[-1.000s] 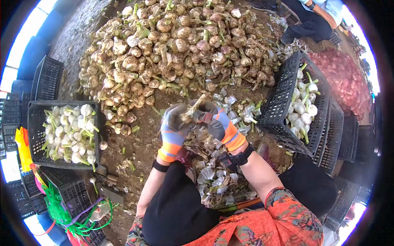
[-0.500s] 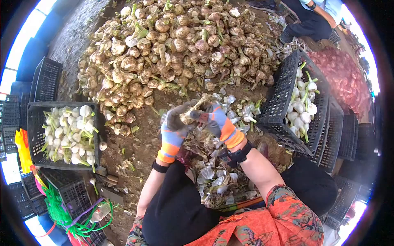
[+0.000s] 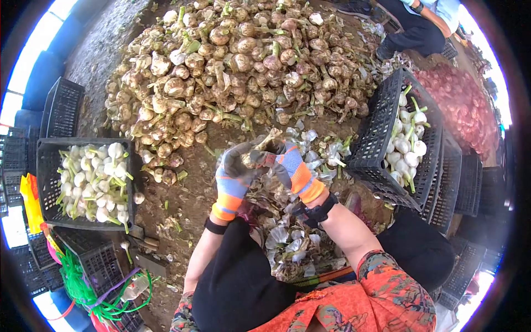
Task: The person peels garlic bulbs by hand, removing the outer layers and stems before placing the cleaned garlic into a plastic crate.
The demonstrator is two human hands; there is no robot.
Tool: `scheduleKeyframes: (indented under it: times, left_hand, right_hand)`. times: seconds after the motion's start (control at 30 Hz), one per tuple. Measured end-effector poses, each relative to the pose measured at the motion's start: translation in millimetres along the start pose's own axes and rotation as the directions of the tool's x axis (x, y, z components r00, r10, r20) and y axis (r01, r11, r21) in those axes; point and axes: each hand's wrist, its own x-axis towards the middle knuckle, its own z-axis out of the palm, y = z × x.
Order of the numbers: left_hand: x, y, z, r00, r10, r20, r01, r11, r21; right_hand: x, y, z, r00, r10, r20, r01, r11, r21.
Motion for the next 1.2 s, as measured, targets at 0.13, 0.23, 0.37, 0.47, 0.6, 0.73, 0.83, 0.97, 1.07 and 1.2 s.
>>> scheduleKeyframes:
  times: [0.13,0.23,0.37,0.47,0.6,0.73,0.83,0.97,1.07,1.2]
  left_hand:
    - [-1,1,-4,0.999,0.027,0.018,-0.028,0.998,0.062]
    - [-3,4,-2,0.999,-0.041,0.029,0.042,0.998,-0.051]
    - [-9,2,-8,0.992,-0.119,-0.039,0.112,0.983,-0.148]
    - [-9,26,4,0.956,-0.292,0.019,0.287,0.924,-0.253]
    - [-6,18,12,0.975,-0.222,-0.004,0.208,0.917,-0.342]
    - [-7,23,10,0.965,-0.243,-0.094,0.242,0.970,-0.023]
    - [-5,22,-1,0.944,-0.317,-0.096,0.284,0.923,-0.261]
    - [-7,17,-1,0.976,-0.161,-0.144,0.142,0.980,-0.137]
    - [-4,21,15,0.993,0.101,-0.058,-0.107,0.988,-0.114]
    - [-4,38,12,0.962,-0.269,-0.046,0.263,0.958,-0.114]
  right_hand:
    - [2,-3,0,0.996,0.033,-0.081,-0.036,0.999,-0.029]
    - [-5,-18,3,0.998,0.045,-0.052,-0.045,0.999,0.007]
    - [0,-23,8,0.992,-0.031,0.118,0.084,0.877,-0.474]
    - [1,-40,28,0.884,-0.262,0.388,0.444,0.205,-0.872]
    - [5,-3,-5,0.951,-0.299,0.077,0.237,0.546,-0.803]
    - [-8,5,11,0.934,-0.218,-0.283,-0.015,0.768,-0.641]
    - [-6,-18,19,0.990,-0.103,-0.094,0.059,0.921,-0.386]
    - [-10,-21,47,0.977,-0.115,-0.179,0.014,0.874,-0.485]
    - [-3,-10,22,0.931,-0.215,-0.294,0.087,0.914,-0.395]
    - [-9,-13,19,0.991,-0.088,-0.099,0.042,0.917,-0.396]
